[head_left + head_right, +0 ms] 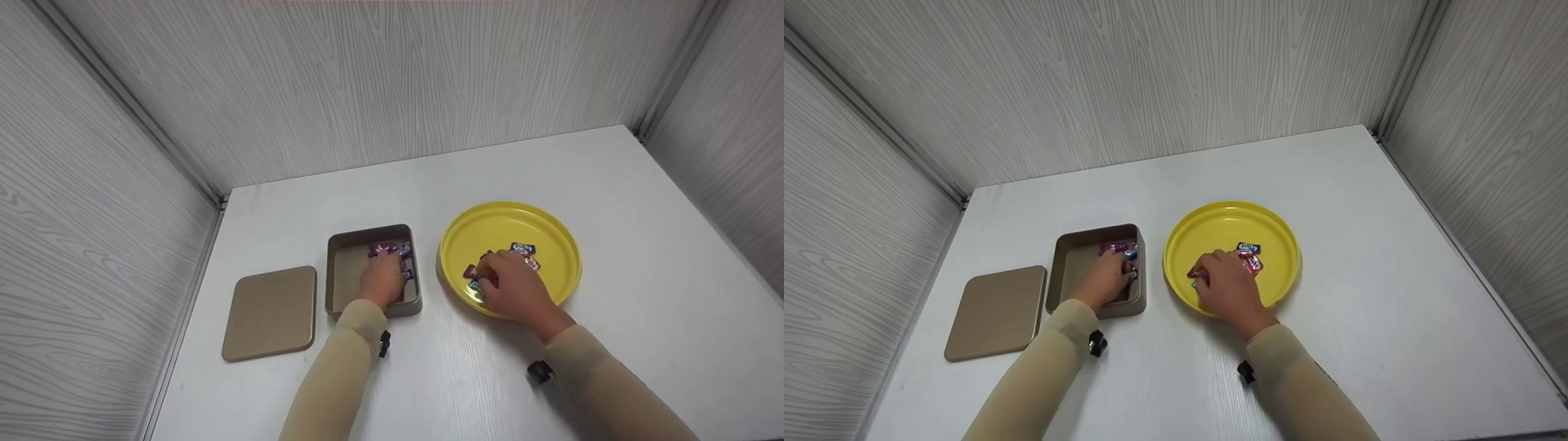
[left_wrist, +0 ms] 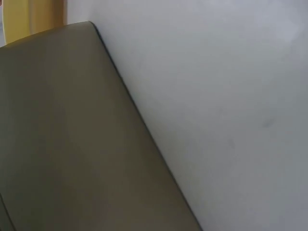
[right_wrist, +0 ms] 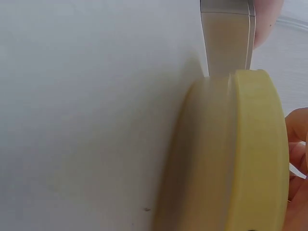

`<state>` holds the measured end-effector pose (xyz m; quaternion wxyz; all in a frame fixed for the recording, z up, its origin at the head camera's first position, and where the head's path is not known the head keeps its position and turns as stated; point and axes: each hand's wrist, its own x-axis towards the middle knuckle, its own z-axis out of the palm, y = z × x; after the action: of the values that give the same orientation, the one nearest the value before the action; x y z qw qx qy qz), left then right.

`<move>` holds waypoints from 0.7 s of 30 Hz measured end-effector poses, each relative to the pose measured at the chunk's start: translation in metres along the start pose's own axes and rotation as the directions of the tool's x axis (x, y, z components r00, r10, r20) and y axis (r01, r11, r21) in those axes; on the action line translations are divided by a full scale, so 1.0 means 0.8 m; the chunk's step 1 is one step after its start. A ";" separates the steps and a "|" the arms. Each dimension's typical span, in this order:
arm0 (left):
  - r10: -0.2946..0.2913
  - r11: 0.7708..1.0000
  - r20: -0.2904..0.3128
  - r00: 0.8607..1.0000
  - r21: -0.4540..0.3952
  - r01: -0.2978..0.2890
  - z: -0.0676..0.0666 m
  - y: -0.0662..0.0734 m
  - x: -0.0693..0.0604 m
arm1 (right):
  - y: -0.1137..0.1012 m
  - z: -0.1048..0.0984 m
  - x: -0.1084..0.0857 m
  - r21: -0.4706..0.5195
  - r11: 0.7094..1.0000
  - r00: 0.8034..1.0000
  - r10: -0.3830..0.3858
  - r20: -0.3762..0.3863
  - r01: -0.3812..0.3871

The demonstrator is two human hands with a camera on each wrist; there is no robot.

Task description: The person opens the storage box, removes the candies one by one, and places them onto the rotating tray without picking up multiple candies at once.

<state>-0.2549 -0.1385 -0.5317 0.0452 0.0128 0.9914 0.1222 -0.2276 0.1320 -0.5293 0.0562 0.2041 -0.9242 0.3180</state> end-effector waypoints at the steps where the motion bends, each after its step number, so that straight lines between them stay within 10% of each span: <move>1: -0.002 1.000 0.004 1.000 -0.004 0.002 -0.001 0.000 -0.001 | 0.000 0.001 0.000 0.003 1.000 1.000 -0.015 -0.004 0.015; 13: -0.006 0.972 -0.073 0.997 -0.237 -0.012 -0.013 -0.009 -0.024 | -0.017 0.007 0.000 0.050 0.995 0.996 -0.090 -0.008 0.091; 21: -0.041 0.895 -0.132 0.990 -0.447 -0.022 -0.028 0.005 -0.046 | -0.027 0.011 0.000 0.064 0.995 0.997 -0.073 0.033 0.070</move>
<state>-0.2201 -0.1411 -0.5058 -0.0211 -0.0113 0.9376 0.3470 -0.2183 0.1112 -0.5243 0.0448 0.2443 -0.9067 0.3409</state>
